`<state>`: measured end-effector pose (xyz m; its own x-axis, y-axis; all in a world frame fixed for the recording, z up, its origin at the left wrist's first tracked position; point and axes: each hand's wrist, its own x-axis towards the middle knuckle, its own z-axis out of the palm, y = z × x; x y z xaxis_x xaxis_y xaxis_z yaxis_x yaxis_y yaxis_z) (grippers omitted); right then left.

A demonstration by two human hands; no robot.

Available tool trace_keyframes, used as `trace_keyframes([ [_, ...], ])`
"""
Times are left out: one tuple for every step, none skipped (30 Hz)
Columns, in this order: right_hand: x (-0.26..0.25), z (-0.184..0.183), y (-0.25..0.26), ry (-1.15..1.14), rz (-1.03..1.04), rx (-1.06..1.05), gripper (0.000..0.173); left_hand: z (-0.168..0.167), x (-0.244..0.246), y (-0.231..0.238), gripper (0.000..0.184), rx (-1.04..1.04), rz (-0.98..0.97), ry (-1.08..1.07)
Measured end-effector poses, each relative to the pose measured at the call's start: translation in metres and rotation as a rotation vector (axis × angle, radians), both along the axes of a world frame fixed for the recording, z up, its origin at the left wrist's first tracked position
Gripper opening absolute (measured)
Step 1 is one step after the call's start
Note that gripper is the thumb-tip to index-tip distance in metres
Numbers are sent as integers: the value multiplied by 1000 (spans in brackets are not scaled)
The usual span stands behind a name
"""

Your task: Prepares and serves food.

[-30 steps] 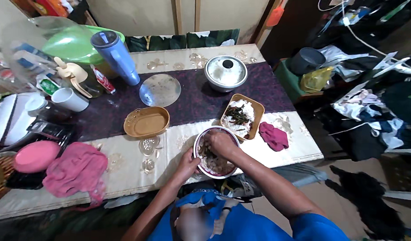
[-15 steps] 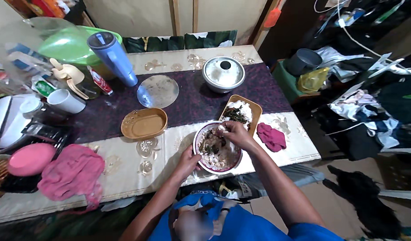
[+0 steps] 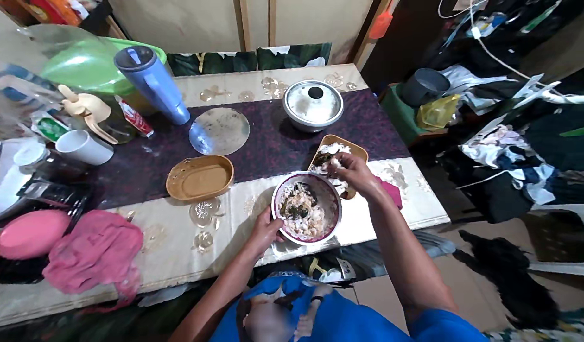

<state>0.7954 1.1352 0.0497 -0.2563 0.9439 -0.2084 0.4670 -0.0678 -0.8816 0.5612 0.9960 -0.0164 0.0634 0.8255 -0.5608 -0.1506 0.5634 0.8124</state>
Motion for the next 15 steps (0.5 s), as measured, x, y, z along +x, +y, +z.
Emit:
trace_keyframes([
  [6,-2,8,-44,-29,17,17,-1,-1,0,40,-3,3,0],
  [12,-7,17,-80,-54,18,19,-2,-1,-1,40,-6,5,1],
  [17,-12,24,-100,-73,-5,21,-2,-1,-1,40,-7,4,5],
  [21,-15,30,-96,-89,-33,21,-3,-1,-1,40,-6,1,7],
  [23,-17,33,-64,-104,-60,20,-3,-1,0,39,-4,0,7],
  [24,-17,34,-17,-113,-84,18,-3,-1,2,38,-5,2,5],
  [23,-15,32,31,-108,-95,15,-4,0,3,38,-9,4,3],
  [21,-12,27,77,-81,-103,13,-5,1,7,39,-11,1,2],
  [17,-8,21,116,-32,-113,11,-4,3,12,39,-9,-9,4],
  [13,-6,13,127,40,-124,10,-4,5,18,38,-3,-22,5],
  [8,-4,6,103,133,-141,13,-3,8,23,37,8,-33,9],
  [3,-2,0,42,227,-146,17,-1,9,28,38,20,-45,18],
  [-2,1,-5,-49,319,-152,23,1,10,32,38,32,-58,22],
  [-6,4,-7,-149,392,-151,28,3,11,34,37,40,-68,22],
  [-10,9,-10,-247,437,-147,30,4,11,34,38,43,-73,20],
])
